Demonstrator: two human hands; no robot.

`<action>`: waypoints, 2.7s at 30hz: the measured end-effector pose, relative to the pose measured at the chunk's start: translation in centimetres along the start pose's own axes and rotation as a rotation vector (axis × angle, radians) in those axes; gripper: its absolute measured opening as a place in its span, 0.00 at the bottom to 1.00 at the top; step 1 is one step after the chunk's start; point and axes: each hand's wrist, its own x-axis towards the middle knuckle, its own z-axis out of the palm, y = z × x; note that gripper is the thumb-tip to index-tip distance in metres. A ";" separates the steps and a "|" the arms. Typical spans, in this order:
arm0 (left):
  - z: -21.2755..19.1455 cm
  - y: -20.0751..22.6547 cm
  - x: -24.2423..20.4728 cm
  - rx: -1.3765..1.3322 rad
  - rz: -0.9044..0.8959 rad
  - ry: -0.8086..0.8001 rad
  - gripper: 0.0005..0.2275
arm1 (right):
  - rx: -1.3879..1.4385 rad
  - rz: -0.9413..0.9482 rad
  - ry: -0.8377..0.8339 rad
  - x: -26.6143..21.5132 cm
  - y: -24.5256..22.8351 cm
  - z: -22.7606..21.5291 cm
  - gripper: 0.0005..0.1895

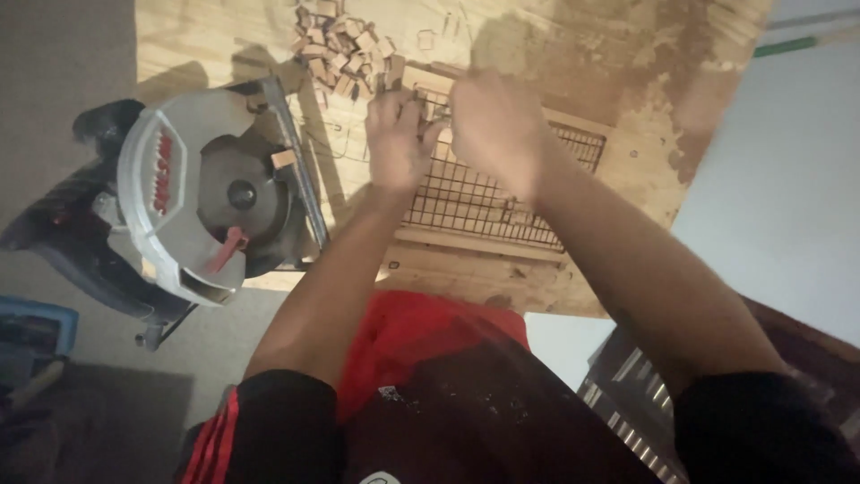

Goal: Using a small screwdriver to pry out small rectangular wooden pieces from a grid-cut board on a workbench.

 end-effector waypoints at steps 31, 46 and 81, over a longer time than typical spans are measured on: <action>-0.5 0.2 0.1 -0.184 0.022 0.075 0.06 | 0.537 -0.363 0.524 -3.2 9.6 10.8 0.09; -1.3 1.0 -0.5 -0.379 -0.296 -0.002 0.07 | -0.041 0.055 -0.117 -0.4 -2.7 0.9 0.11; 3.1 -0.1 -0.1 0.460 0.096 0.188 0.06 | 0.661 -0.069 0.524 -4.5 9.6 15.3 0.16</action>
